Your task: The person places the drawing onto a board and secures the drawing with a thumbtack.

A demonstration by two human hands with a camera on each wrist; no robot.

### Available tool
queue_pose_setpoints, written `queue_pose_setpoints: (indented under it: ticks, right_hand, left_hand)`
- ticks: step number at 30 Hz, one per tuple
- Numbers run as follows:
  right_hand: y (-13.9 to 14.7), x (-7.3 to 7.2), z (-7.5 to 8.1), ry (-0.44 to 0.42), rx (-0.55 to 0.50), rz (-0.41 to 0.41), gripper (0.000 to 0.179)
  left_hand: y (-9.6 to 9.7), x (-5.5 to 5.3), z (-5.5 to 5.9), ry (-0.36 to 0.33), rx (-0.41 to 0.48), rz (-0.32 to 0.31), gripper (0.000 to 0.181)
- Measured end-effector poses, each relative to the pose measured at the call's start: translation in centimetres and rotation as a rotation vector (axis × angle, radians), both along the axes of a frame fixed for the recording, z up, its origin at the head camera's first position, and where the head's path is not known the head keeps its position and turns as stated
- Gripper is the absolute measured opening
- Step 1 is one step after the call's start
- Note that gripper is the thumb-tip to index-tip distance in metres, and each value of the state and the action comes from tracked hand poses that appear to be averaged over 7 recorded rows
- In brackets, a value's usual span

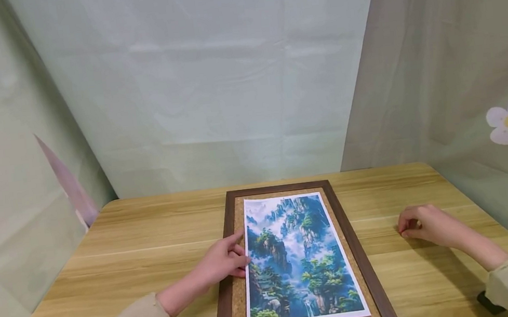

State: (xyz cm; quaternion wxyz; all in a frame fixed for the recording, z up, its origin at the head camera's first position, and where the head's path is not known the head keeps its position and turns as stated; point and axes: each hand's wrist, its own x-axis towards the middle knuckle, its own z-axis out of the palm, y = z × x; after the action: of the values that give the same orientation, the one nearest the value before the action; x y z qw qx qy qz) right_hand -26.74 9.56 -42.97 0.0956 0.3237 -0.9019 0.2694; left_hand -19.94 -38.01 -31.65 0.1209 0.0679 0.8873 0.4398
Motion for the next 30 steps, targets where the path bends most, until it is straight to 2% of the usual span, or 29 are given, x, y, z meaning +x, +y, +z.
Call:
queue_pose_setpoints:
  ticks: [12,23,30]
  right_hand:
    - [0.13,-0.05,0.08,-0.002,-0.007,0.013,0.015]
    - [0.1,-0.38,0.31,-0.002,-0.007,0.017,0.017]
    - [-0.31,-0.61,0.49,0.05,-0.015,0.024,0.019]
  left_hand:
    - [0.24,0.04,0.07,-0.006,-0.033,0.042,0.07]
    - [0.13,-0.06,0.09,-0.012,-0.018,0.017,0.07]
    - [0.0,0.07,0.07,-0.026,-0.007,0.004,0.07]
